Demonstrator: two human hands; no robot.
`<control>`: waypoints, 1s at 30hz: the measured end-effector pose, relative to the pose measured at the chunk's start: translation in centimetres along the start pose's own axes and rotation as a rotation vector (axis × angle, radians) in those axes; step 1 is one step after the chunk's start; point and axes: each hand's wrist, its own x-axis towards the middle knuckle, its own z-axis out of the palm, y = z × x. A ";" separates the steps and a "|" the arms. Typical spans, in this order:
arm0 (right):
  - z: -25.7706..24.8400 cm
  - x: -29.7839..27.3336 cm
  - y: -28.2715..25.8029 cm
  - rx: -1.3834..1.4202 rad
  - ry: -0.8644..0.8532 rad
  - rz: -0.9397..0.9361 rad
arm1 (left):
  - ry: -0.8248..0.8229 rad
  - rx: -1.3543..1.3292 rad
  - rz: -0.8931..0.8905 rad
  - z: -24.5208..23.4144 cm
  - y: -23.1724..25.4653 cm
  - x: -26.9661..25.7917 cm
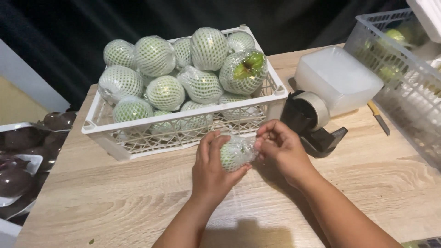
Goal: Wrapping individual guavas in plastic film and securing them with tape from a dispenser.
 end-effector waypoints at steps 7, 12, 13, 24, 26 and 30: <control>-0.9 -0.5 -2.0 0.108 -0.008 -0.244 | 0.069 -0.321 -0.184 0.2 -0.4 -0.1; -0.1 -1.1 -3.1 -0.271 -0.312 -0.189 | 0.041 -0.570 -0.314 0.9 -0.8 -0.2; 0.0 -1.1 -3.4 -0.308 -0.318 -0.194 | -0.005 -0.565 -0.321 0.9 -0.8 -0.4; -0.4 -1.4 -2.6 -0.484 -0.232 -0.382 | -0.365 -0.278 -0.350 -0.9 1.2 0.6; 0.5 -1.6 -2.5 -0.506 -0.307 -0.473 | -0.253 -0.364 -0.118 -0.6 0.5 0.2; 1.3 -2.4 -3.1 -0.509 -0.362 -0.486 | -0.316 -0.255 0.015 0.4 0.3 0.2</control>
